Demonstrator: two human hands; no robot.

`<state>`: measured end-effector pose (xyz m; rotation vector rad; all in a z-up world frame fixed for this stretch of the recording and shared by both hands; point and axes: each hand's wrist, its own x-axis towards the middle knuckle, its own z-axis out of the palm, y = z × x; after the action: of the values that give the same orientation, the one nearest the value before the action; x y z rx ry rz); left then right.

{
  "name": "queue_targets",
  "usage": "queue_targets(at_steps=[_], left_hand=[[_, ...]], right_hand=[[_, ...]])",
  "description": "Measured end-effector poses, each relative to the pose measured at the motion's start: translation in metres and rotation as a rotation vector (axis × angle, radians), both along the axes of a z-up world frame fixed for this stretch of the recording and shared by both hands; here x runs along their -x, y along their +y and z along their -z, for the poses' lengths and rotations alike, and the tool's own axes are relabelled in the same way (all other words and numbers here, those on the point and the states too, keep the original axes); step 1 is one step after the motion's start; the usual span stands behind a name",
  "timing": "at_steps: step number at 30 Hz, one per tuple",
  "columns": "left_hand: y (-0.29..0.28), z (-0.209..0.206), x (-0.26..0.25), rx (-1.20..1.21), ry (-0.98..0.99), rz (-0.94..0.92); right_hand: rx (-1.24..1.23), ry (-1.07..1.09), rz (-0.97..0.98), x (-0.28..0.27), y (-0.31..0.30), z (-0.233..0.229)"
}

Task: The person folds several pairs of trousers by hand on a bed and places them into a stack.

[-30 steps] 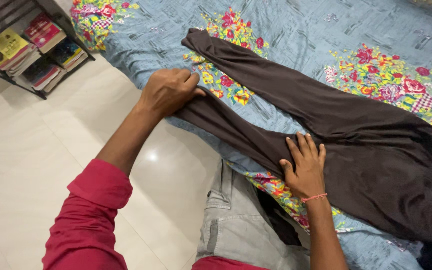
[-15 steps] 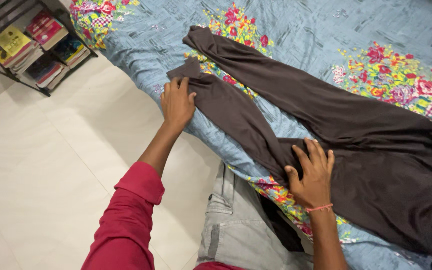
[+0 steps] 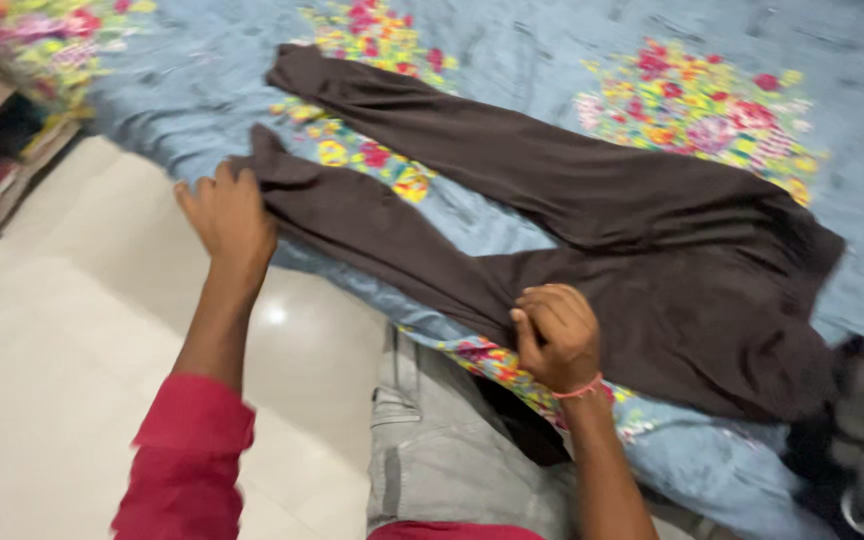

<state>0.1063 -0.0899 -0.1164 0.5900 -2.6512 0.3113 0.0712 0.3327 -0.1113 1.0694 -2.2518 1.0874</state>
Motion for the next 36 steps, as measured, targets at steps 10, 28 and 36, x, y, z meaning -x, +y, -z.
queue_targets(at_steps=[10,28,36], left_hand=[[0.233,-0.011,-0.027,-0.316,-0.017,1.055],[0.243,-0.029,-0.043,-0.443,0.058,1.034],[0.205,-0.023,-0.022,-0.083,-0.118,1.265]], right_hand=[[-0.533,-0.133,0.488,-0.046,0.128,-0.044],[-0.006,0.001,0.797,-0.087,0.174,0.024],[-0.339,-0.047,0.620,-0.092,0.173,-0.011]])
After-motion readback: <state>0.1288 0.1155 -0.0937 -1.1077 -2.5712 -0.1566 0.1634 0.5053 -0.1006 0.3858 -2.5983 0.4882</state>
